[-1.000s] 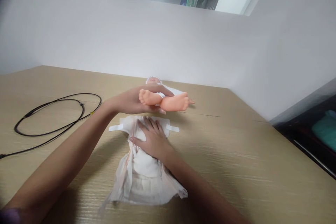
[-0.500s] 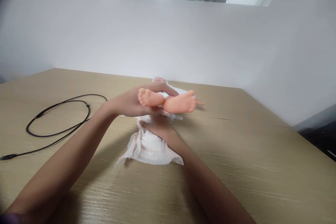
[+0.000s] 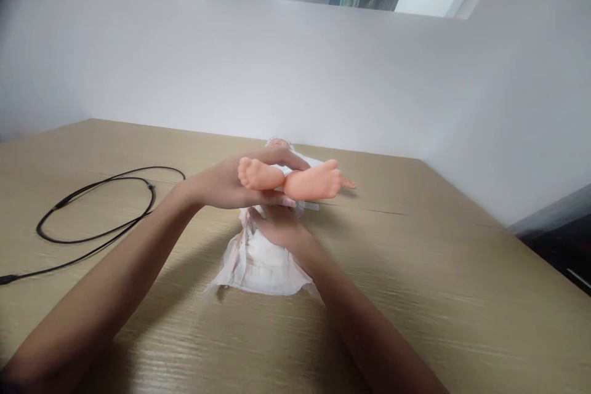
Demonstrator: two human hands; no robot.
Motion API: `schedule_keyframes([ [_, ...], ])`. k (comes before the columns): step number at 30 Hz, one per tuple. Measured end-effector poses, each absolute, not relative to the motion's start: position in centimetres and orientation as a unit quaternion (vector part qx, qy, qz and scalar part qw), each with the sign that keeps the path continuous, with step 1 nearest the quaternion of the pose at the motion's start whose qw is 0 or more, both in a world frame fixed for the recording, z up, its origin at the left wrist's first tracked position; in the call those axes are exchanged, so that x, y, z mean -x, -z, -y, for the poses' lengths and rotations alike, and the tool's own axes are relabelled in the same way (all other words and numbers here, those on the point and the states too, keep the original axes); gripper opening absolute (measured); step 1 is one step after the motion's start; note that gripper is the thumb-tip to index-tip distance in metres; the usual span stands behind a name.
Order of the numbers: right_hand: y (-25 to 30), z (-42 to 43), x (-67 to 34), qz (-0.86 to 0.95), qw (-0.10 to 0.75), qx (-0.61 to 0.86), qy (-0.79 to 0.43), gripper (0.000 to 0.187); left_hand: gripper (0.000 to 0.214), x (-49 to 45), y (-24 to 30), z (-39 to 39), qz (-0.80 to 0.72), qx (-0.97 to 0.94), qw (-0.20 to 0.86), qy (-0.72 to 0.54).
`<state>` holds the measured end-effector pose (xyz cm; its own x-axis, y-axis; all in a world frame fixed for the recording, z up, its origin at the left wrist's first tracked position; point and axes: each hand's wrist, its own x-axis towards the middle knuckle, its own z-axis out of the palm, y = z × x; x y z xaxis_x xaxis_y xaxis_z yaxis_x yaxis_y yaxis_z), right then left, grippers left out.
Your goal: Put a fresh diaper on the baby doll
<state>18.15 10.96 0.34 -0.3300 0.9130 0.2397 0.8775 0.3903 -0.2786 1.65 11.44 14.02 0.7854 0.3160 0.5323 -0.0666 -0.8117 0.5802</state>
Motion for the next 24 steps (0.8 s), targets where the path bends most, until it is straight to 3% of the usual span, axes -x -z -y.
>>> schedule_keyframes([
  [7, 2.5, -10.7, -17.4, 0.809, 0.156, 0.563, -0.064, 0.067, 0.041, -1.6, -14.0, -11.5, -0.067, -0.893, 0.302, -0.326],
  [12, 3.0, -11.2, -17.6, 0.819, 0.174, 0.544, -0.054, 0.062, 0.042, -1.5, -13.8, -11.7, -0.06, -0.895, 0.298, -0.326],
  [18, 2.6, -9.4, -19.8, 0.836, 0.283, 0.46, -0.093, 0.039, 0.042, -1.4, -13.7, -11.7, -0.064, -0.899, 0.28, -0.33],
  [21, 3.0, -7.5, -23.5, 0.822, 0.3, 0.472, -0.108, 0.039, 0.04, -1.3, -13.7, -11.7, -0.071, -0.9, 0.281, -0.325],
  [24, 3.5, -5.8, -27.3, 0.834, 0.261, 0.47, -0.125, 0.046, 0.043, -1.2, -13.8, -11.7, -0.08, -0.9, 0.28, -0.325],
])
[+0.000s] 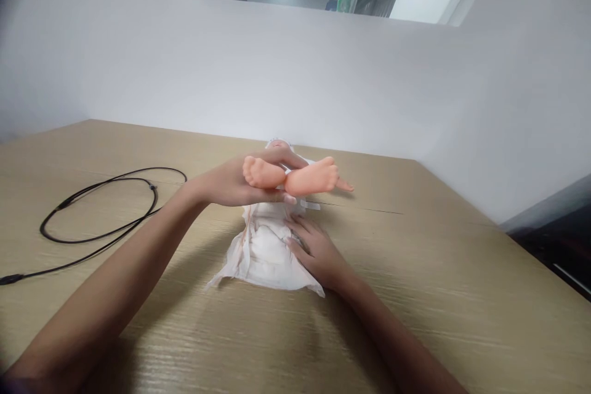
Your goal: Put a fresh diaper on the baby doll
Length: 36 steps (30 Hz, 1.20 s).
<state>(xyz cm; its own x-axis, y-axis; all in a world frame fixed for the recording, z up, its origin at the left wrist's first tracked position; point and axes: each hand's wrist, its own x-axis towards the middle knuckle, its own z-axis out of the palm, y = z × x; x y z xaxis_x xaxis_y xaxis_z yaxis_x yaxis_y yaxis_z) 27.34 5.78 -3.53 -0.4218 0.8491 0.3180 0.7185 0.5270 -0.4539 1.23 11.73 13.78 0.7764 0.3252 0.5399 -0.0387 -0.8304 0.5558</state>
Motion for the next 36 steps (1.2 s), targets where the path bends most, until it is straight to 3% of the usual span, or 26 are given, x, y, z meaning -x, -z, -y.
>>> schedule_keyframes([
  [4, 3.6, -4.7, -29.4, 0.854, 0.177, 0.476, -0.113, 0.059, 0.044, -1.3, -13.9, -11.6, -0.093, -0.896, 0.293, -0.322],
  [17, 5.6, -6.1, -30.0, 0.859, 0.165, 0.48, -0.068, 0.061, 0.044, -0.8, -13.0, -10.8, -0.181, -0.882, 0.276, -0.337],
  [20, 5.1, -5.8, -29.7, 0.844, 0.208, 0.487, -0.084, 0.057, 0.044, -0.9, -12.3, -10.1, -0.208, -0.878, 0.27, -0.335],
  [23, 4.0, -5.3, -29.1, 0.81, 0.306, 0.491, -0.095, 0.054, 0.038, -1.0, -11.6, -9.1, -0.219, -0.878, 0.268, -0.331],
  [28, 2.2, -4.3, -27.9, 0.755, 0.476, 0.45, -0.027, 0.071, 0.035, -1.3, -10.0, -8.0, -0.222, -0.877, 0.263, -0.335],
  [32, 1.7, -3.1, -26.6, 0.758, 0.495, 0.424, -0.029, 0.079, 0.037, -1.5, -8.4, -7.5, -0.167, -0.887, 0.266, -0.338],
  [36, 1.0, -2.5, -26.1, 0.773, 0.5, 0.388, -0.026, 0.063, 0.042, -1.4, -7.2, -6.8, -0.111, -0.904, 0.245, -0.333],
])
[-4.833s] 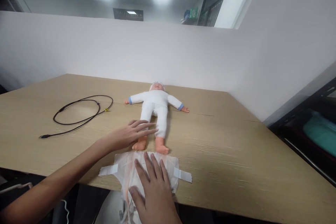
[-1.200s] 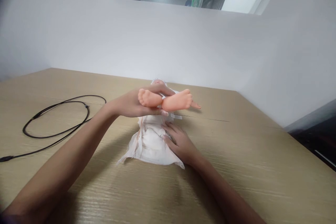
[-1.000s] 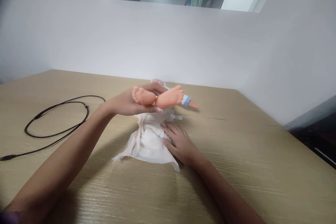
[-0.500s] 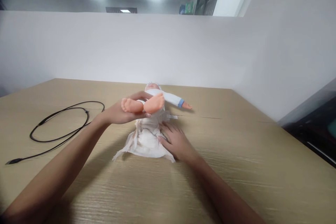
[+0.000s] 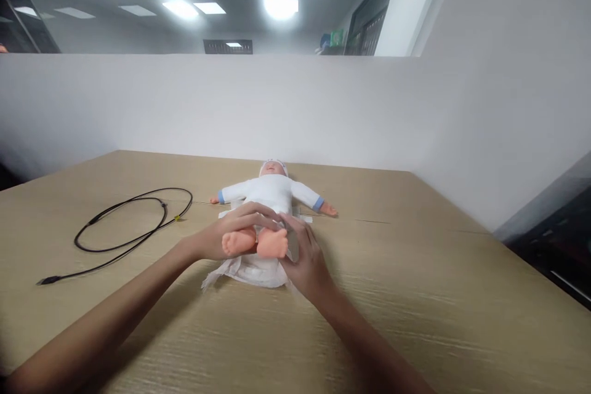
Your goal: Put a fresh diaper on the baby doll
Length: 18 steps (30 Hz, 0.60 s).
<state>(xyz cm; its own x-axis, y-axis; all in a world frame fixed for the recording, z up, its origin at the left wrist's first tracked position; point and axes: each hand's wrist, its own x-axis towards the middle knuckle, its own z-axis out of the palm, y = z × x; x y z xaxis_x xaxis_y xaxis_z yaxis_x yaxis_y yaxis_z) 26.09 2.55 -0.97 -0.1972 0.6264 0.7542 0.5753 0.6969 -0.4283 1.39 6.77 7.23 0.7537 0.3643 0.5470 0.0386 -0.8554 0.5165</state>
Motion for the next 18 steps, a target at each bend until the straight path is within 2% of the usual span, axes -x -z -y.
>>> schedule_keyframes([
  [4, -0.5, -2.7, -27.2, 0.803, 0.467, 0.369, -0.019, 0.056, 0.052, -0.1, -6.6, -6.0, -0.144, -0.909, 0.242, -0.306],
  [8, -1.5, -2.7, -29.3, 0.823, 0.424, 0.379, -0.008, 0.047, 0.029, 2.4, -5.7, -5.9, -0.195, -0.922, 0.193, -0.272],
  [10, -1.3, -2.9, -30.6, 0.845, 0.4, 0.355, 0.003, 0.04, 0.024, 3.9, -4.7, -6.0, -0.18, -0.935, 0.191, -0.238],
  [15, 0.9, -4.3, -32.9, 0.914, 0.301, 0.267, 0.046, 0.034, 0.039, 6.3, -1.7, -6.4, -0.14, -0.933, 0.235, -0.236],
  [18, 1.9, -4.8, -32.7, 0.919, 0.284, 0.269, 0.055, 0.033, 0.052, 6.3, -0.4, -6.4, -0.139, -0.941, 0.209, -0.227],
])
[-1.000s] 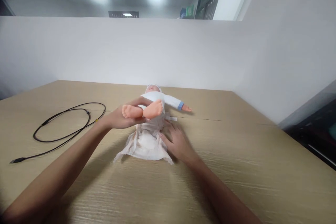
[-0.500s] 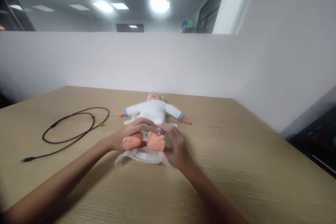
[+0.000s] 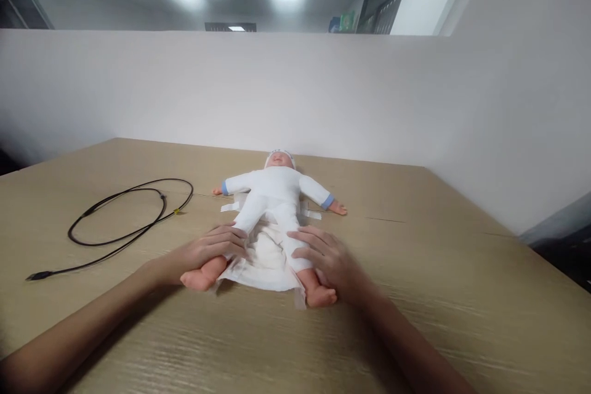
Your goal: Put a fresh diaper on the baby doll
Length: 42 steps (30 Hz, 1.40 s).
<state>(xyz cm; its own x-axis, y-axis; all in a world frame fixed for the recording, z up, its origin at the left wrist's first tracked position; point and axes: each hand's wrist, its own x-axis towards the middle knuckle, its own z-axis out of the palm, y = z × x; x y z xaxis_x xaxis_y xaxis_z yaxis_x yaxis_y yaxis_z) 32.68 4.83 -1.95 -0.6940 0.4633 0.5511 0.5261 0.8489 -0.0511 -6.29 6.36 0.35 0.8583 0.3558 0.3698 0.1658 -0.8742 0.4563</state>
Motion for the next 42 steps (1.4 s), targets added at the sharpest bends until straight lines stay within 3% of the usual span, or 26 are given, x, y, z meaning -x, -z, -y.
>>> schedule_keyframes([
  [4, 2.4, -4.7, -32.0, 0.914, 0.292, 0.276, 0.062, 0.036, 0.073, 5.9, 0.1, -6.1, -0.143, -0.956, 0.176, -0.185],
  [8, 2.3, -4.6, -31.9, 0.912, 0.285, 0.29, 0.047, 0.034, 0.079, 6.0, -0.5, -5.9, -0.145, -0.957, 0.193, -0.164],
  [20, -2.6, -2.0, -31.3, 0.908, 0.215, 0.342, -0.111, 0.032, 0.052, 6.9, -1.7, -4.8, -0.218, -0.905, 0.328, -0.162],
  [23, -2.1, -0.4, -29.8, 0.905, 0.201, 0.37, -0.057, 0.062, 0.064, 5.6, -1.1, -3.9, -0.242, -0.897, 0.308, -0.203],
  [24, -1.8, -0.1, -29.3, 0.905, 0.199, 0.375, -0.033, 0.062, 0.059, 5.1, -0.8, -3.6, -0.249, -0.894, 0.3, -0.222],
  [28, -1.1, 0.9, -27.6, 0.905, 0.168, 0.39, 0.036, 0.027, 0.023, 3.9, -0.1, -2.5, -0.277, -0.871, 0.3, -0.273],
  [30, -1.2, 1.5, -27.2, 0.907, 0.156, 0.388, 0.047, 0.02, 0.016, 3.9, -0.1, -1.7, -0.292, -0.858, 0.317, -0.279],
  [36, -1.4, 4.8, -26.7, 0.904, 0.17, 0.388, 0.066, 0.017, 0.017, 4.2, -0.1, 2.0, -0.332, -0.838, 0.333, -0.276],
  [42, -1.2, 6.2, -26.3, 0.903, 0.178, 0.38, 0.09, 0.026, 0.022, 4.4, -1.3, 2.8, -0.366, -0.843, 0.308, -0.247],
])
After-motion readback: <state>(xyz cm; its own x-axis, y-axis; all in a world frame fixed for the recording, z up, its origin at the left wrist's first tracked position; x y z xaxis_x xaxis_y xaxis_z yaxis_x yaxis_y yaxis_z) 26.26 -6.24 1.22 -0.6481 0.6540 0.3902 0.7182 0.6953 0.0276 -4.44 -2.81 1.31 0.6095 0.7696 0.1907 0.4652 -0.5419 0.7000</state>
